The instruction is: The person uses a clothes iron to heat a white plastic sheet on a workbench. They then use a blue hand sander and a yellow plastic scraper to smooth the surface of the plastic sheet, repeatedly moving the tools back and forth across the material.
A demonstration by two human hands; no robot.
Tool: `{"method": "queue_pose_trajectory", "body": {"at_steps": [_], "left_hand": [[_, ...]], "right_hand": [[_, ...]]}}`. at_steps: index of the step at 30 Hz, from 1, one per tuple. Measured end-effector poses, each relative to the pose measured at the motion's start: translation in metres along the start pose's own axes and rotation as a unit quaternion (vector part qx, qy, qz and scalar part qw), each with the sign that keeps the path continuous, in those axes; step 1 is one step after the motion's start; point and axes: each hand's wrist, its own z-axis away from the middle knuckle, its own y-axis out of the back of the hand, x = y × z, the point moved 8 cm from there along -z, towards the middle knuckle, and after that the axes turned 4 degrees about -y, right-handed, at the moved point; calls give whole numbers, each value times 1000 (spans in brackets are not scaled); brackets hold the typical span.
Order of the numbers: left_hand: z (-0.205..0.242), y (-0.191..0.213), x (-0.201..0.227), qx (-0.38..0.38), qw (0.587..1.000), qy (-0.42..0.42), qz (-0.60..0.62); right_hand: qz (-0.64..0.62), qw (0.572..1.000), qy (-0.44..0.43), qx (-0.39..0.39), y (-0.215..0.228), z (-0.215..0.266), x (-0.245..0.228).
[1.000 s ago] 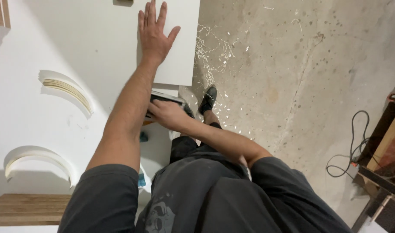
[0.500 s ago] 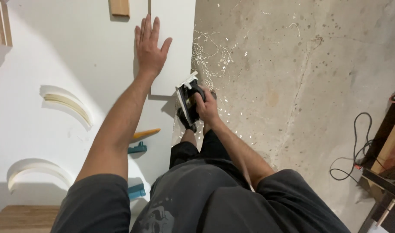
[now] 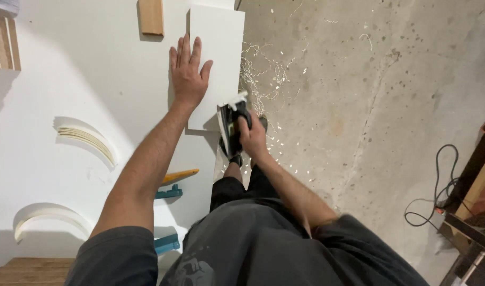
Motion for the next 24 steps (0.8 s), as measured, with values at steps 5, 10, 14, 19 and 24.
{"method": "queue_pose_trajectory", "body": {"at_steps": [5, 10, 14, 19, 24], "left_hand": [[2, -6, -5, 14, 1000, -24, -7], [5, -3, -1, 3, 1000, 4, 8], [-5, -1, -2, -54, 998, 42, 16], [1, -2, -1, -3, 1000, -5, 7], [0, -2, 2, 2, 1000, -9, 6]], "right_hand": [[25, 995, 49, 86, 25, -145, -51], [-30, 997, 41, 51, 17, -77, -65], [-21, 999, -14, 36, 2, -14, -23], [-103, 993, 4, 60, 37, -177, -134], [25, 996, 56, 68, 3, -16, -48]]}}
